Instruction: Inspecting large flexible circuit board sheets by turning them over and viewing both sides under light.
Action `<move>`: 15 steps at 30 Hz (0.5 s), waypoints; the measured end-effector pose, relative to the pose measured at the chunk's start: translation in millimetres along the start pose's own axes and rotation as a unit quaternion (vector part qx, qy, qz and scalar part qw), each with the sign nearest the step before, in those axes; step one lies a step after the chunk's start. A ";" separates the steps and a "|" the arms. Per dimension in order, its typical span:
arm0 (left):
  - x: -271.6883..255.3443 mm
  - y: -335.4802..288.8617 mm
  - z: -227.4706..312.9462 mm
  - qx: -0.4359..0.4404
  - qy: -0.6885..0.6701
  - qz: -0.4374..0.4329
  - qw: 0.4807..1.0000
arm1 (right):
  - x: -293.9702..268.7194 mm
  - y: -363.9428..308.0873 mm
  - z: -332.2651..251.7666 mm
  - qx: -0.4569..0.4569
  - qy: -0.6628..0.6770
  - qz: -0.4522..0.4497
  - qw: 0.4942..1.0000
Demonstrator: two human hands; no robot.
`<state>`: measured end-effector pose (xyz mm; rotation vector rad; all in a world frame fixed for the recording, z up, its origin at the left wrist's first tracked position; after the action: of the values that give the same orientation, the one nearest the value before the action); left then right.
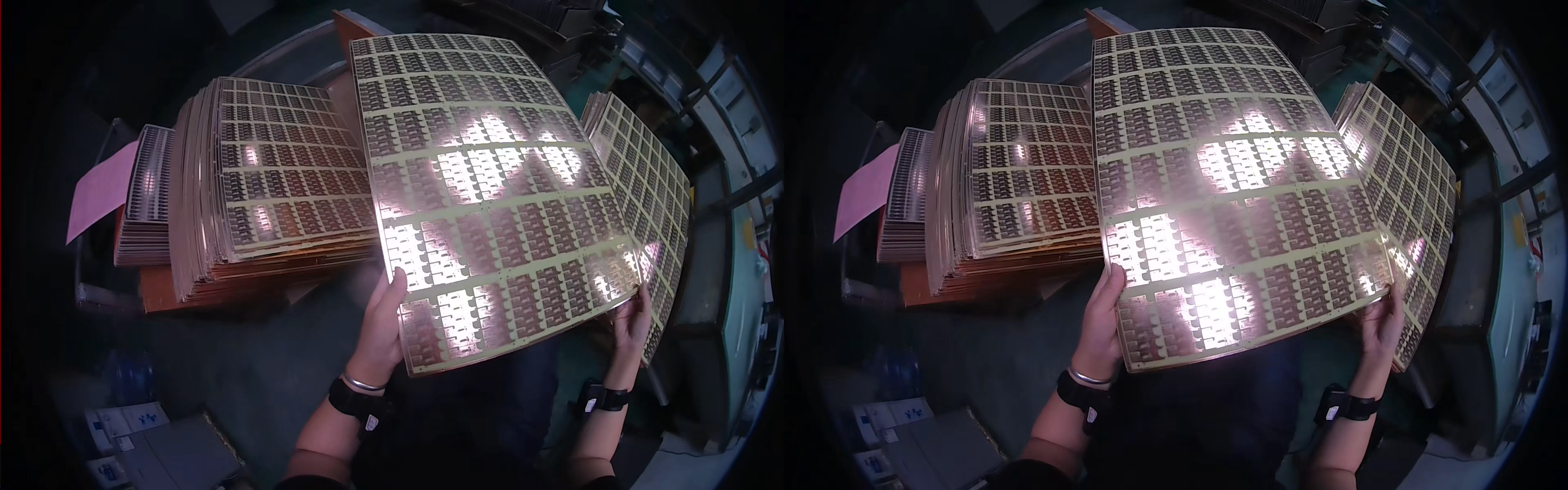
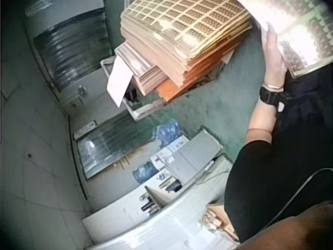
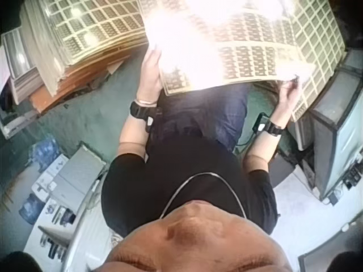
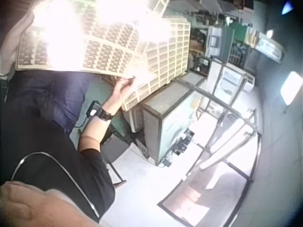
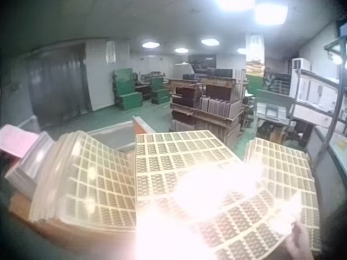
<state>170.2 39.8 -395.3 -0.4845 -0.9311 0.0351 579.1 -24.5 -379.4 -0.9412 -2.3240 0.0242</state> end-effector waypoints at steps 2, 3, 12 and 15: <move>-3.2 -2.8 4.6 0.010 0.002 0.016 1.000 | 11.6 -4.9 6.1 0.013 -0.014 -0.028 0.999; -5.2 -4.2 7.6 0.018 0.004 0.027 0.999 | 13.1 -5.9 10.0 0.017 -0.024 -0.014 0.999; -23.3 1.5 23.2 0.081 0.082 0.059 0.992 | -8.1 -5.9 9.6 0.039 -0.049 -0.004 0.998; -34.4 3.0 29.6 0.110 0.100 0.068 0.986 | 5.0 -24.4 3.7 0.028 -0.070 -0.033 0.997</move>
<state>126.9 45.8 -408.0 -0.3380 -0.6859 0.2072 559.1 -38.8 -373.8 -0.8596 -2.4672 0.1316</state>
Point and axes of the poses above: each hand's wrist, its own y-axis towards the middle knuckle, its own x-axis out of the palm, z = x × y, the point moved 7 cm from there along y, towards the middle knuckle, and after that the axes turned 9 degrees about z, right-handed, at the moved point
